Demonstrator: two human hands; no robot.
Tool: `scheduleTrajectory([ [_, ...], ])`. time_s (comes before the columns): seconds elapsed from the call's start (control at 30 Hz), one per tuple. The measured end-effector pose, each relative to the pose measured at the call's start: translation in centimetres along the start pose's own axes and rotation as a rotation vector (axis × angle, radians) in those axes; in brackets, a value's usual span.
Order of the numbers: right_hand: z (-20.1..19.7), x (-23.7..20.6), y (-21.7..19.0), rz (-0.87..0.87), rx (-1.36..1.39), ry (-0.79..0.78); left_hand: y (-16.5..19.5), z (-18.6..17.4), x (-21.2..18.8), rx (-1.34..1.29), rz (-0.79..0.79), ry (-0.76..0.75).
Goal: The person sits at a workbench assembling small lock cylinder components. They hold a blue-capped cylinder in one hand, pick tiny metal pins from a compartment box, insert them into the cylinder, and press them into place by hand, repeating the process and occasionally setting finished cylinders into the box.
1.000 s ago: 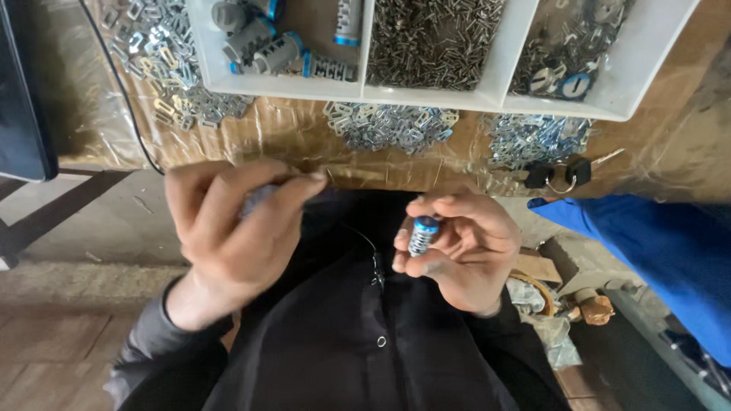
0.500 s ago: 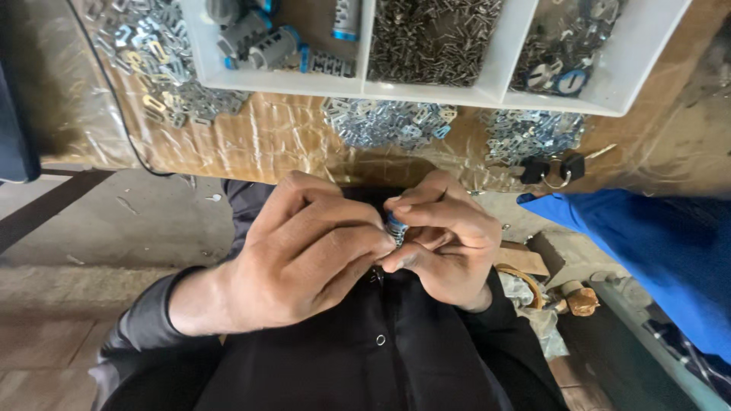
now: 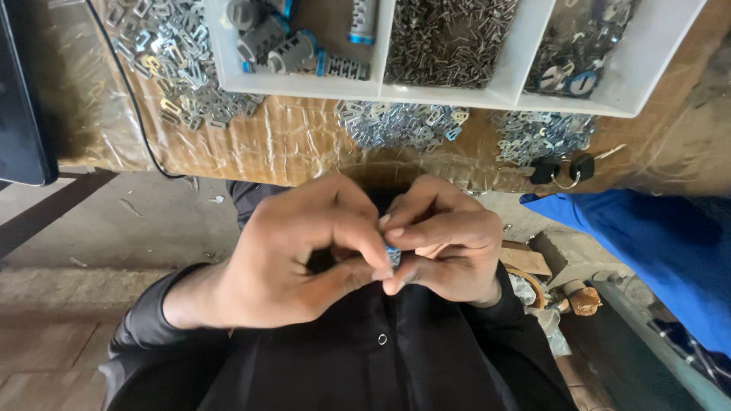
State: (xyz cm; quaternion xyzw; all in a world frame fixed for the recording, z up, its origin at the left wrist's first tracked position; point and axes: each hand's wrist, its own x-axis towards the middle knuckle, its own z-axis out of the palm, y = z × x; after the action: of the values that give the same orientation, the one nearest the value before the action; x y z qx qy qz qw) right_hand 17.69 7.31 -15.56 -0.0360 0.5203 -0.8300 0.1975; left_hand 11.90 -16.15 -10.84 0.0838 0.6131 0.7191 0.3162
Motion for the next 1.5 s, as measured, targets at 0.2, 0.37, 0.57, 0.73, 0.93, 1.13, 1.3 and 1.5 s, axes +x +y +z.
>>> scheduleTrajectory([
  [0.2, 0.7, 0.4, -0.4, 0.055, 0.162, 0.098, 0.4, -0.3, 0.0, 0.176, 0.084, 0.174],
  [0.37, 0.8, 0.4, -0.7, 0.046, 0.299, 0.221, -0.7, -0.8, -0.7, 0.871, 0.352, 0.279],
  [0.57, 0.3, -0.8, -1.1, 0.013, 0.262, 0.285, -1.1, -0.8, -1.2, 0.98, 0.367, 0.271],
  [0.73, -0.9, -1.8, -0.9, -0.046, 0.208, 0.307, -0.6, -0.4, 0.1, 1.108, 0.47, 0.254],
  [0.93, -1.4, -3.0, -1.3, -0.051, 0.24, 0.313, -1.3, 1.7, 2.2, 1.337, 0.466, 0.291],
  [1.13, -1.1, -3.0, -1.0, -0.072, 0.117, 0.304, -2.4, -0.1, 1.5, 1.268, 0.621, 0.13],
  [1.3, -0.7, -2.4, -0.9, -0.006, 0.16, 0.278, -1.1, -0.9, 0.9, 1.123, 0.637, 0.224],
  [1.5, -0.1, -1.4, -0.9, 0.038, 0.062, 0.247, 0.9, 1.1, 1.2, 0.623, 0.418, 0.237],
])
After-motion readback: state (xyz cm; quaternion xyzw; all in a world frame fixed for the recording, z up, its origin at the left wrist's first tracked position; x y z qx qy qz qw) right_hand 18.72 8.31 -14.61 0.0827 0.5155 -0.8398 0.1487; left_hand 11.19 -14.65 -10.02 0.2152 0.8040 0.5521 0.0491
